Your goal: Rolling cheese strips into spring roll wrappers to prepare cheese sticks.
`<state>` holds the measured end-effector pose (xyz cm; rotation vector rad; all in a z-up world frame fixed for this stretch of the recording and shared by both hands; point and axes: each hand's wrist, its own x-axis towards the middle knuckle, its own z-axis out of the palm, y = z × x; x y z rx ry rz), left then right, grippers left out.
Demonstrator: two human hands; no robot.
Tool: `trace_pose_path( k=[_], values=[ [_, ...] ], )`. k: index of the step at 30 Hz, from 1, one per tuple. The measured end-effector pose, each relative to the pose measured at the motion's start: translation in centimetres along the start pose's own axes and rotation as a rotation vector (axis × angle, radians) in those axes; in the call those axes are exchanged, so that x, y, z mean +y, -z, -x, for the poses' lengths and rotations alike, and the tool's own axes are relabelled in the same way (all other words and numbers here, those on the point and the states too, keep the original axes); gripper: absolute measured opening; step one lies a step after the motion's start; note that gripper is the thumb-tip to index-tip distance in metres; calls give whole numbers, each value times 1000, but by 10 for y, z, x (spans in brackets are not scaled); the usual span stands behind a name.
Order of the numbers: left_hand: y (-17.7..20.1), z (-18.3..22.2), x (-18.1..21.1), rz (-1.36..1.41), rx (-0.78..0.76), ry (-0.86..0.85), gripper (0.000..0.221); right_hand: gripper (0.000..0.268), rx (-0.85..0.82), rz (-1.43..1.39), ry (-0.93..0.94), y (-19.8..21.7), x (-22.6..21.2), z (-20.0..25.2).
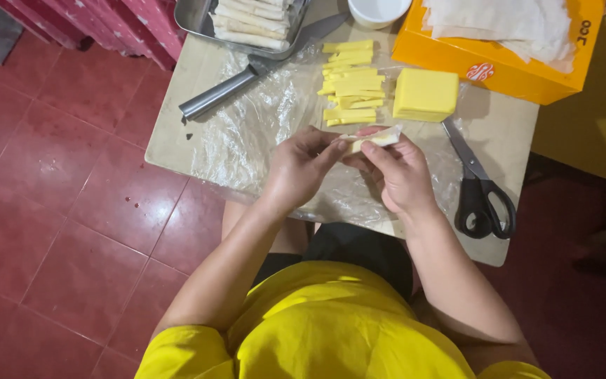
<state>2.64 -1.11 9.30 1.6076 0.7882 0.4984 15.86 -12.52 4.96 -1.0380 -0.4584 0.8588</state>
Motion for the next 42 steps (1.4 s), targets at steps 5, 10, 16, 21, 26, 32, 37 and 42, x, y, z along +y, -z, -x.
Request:
trace_pose_path(
  k=[5,10,16,21,26,32,37,42],
  values=[
    [2,-8,3,-73,-15,100,29,24,15,-132,-32,1,10,-10],
    [2,-43,0,-368,-97,-3,30,17,79,-225,-67,35,45,-25],
    [-30,-166,20,-554,-59,-693,31,9,16,-260,-162,31,22,-23],
    [-64,-247,11,-1000,-41,-753,47,22,-62,-326,-133,26,15,-23],
    [-45,-220,15,-849,-60,-897,47,20,32,-279,-186,27,16,-22],
    [-21,-50,19,-514,-362,-987,62,11,121,-428,-77,69,75,-26],
    [6,-5,-6,-660,-265,-995,70,17,91,-336,-68,48,50,-28],
    [2,-1,-42,-592,-27,-1033,56,20,89,-336,-34,24,23,-20]
  ],
)
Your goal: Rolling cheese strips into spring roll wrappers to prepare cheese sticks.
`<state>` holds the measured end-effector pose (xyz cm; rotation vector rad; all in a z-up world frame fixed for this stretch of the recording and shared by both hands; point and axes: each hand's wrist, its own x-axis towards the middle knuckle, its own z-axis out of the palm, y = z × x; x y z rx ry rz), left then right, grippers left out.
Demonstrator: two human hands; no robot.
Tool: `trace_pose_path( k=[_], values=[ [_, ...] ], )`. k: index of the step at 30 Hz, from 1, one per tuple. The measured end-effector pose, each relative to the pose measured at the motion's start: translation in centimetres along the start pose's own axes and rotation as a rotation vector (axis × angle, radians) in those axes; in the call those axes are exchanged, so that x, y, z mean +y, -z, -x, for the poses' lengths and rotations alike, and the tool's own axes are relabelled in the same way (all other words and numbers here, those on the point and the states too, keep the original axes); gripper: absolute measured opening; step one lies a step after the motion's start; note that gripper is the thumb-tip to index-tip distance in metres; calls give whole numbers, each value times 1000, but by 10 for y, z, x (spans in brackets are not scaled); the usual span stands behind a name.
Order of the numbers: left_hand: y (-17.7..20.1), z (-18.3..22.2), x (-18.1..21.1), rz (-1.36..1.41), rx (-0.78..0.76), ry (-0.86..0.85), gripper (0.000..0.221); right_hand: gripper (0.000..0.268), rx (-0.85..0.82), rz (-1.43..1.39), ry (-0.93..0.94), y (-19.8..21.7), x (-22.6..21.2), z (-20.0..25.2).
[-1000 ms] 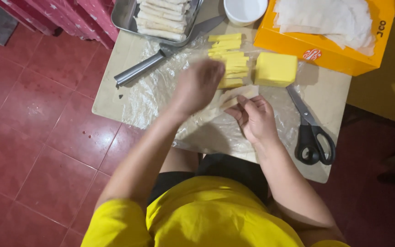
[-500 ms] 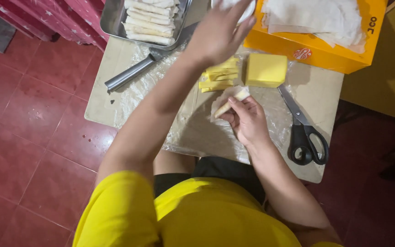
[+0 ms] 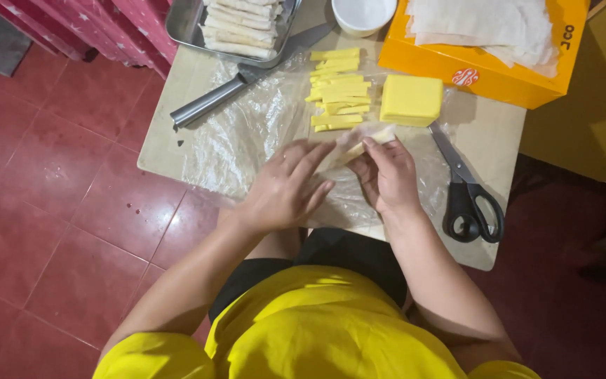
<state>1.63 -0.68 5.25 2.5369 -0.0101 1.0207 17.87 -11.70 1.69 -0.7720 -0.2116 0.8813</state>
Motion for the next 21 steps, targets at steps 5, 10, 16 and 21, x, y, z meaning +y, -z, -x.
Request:
trace_pose_path(
  k=[5,10,16,21],
  values=[
    [-9,-21,15,-3,-11,-20,60,23,-43,-48,10,-1,-3,1],
    [-17,-7,21,298,173,503,46,22,-43,-94,35,0,-10,2],
    [-20,-14,26,905,96,1202,34,22,-60,-104,32,-12,-9,6],
    [-23,-15,21,993,173,1194,30,22,-40,-58,77,-9,-7,8]
  ],
)
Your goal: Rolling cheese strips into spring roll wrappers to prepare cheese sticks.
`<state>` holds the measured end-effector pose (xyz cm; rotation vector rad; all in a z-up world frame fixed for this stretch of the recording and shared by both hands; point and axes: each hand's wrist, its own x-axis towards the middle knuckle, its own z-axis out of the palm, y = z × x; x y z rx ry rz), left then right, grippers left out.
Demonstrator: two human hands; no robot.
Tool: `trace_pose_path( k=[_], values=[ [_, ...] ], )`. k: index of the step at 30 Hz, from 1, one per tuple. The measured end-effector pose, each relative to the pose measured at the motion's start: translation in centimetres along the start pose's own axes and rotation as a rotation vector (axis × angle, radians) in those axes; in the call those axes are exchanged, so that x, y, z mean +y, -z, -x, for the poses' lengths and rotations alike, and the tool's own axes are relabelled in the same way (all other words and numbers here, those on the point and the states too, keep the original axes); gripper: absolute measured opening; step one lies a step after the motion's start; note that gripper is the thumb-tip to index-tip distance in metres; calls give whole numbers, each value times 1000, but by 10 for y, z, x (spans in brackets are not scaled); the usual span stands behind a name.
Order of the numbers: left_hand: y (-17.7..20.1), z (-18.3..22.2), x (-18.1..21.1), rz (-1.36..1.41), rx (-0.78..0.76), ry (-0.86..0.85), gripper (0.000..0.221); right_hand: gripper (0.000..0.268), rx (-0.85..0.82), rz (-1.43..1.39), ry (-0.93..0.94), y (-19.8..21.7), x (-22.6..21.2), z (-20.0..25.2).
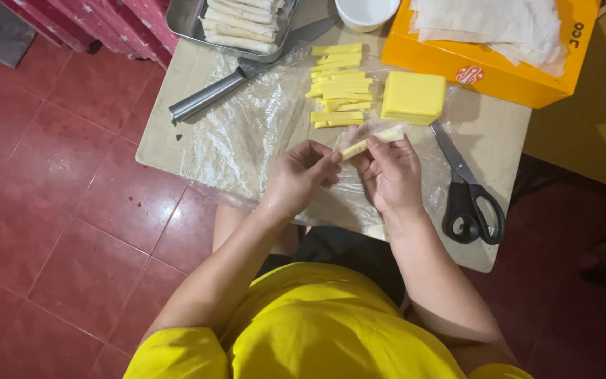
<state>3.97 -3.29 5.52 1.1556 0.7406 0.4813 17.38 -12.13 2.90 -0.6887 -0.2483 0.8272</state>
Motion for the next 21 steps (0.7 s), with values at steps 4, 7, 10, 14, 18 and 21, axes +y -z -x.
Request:
trace_pose_path(
  k=[4,7,10,14,18,21],
  values=[
    [0,4,4,-181,107,-100,28,23,-2,67,34,-2,1,1],
    [-4,8,4,-213,166,-174,26,20,-14,96,41,-4,-1,2],
    [-11,6,-5,-170,209,-222,31,18,-37,142,55,3,4,1],
    [-15,2,-12,-48,160,-134,35,17,-56,161,78,-6,7,5],
    [-8,0,-2,-44,143,-85,29,15,-39,94,63,-15,0,7],
    [-3,-2,-2,-8,128,-137,27,17,-25,102,27,-6,-1,2]
  ],
)
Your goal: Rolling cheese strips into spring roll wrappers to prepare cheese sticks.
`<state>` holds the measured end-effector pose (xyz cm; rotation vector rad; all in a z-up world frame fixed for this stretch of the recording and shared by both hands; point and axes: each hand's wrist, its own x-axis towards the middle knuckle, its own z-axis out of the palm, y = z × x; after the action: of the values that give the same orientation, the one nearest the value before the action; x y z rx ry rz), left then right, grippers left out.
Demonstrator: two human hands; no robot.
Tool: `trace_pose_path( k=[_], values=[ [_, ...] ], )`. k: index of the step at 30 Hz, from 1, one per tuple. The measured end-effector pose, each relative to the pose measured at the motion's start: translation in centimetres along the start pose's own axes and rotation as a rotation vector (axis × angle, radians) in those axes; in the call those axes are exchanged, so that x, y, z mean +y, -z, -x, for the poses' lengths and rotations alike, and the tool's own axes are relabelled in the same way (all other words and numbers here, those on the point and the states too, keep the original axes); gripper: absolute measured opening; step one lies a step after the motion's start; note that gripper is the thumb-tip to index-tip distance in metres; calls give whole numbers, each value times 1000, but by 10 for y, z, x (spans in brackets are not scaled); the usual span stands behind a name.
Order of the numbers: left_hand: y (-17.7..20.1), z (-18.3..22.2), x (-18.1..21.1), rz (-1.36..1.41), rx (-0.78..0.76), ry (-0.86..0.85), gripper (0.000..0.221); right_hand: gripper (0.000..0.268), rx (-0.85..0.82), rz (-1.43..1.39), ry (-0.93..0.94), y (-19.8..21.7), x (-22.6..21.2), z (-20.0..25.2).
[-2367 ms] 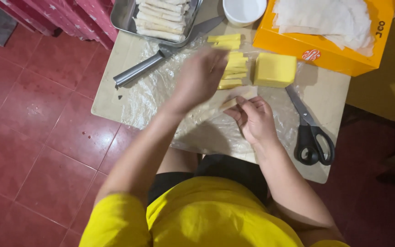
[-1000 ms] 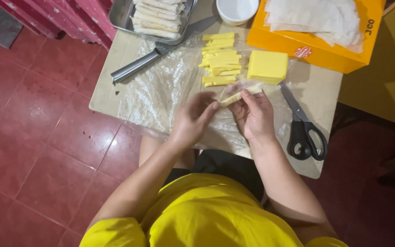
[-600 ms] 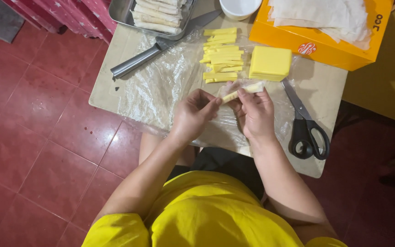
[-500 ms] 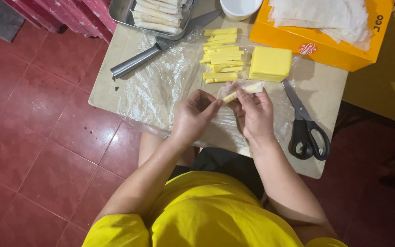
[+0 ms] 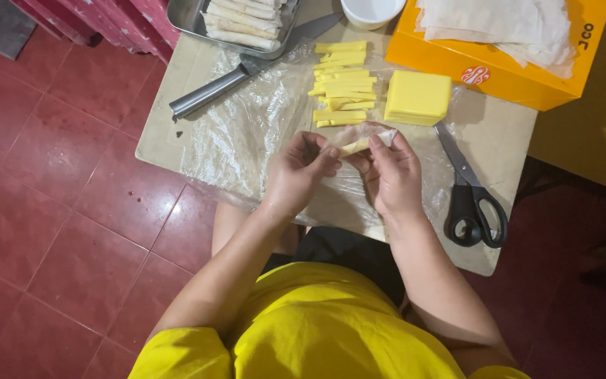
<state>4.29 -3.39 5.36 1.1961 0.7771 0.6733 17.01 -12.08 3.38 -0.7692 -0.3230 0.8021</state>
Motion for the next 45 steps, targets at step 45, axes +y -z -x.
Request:
trace_pose_path(
  k=[45],
  values=[
    [103,-37,-3,-1300,-340,-1066,12,19,-828,1761,574,-33,-12,-20]
  ],
)
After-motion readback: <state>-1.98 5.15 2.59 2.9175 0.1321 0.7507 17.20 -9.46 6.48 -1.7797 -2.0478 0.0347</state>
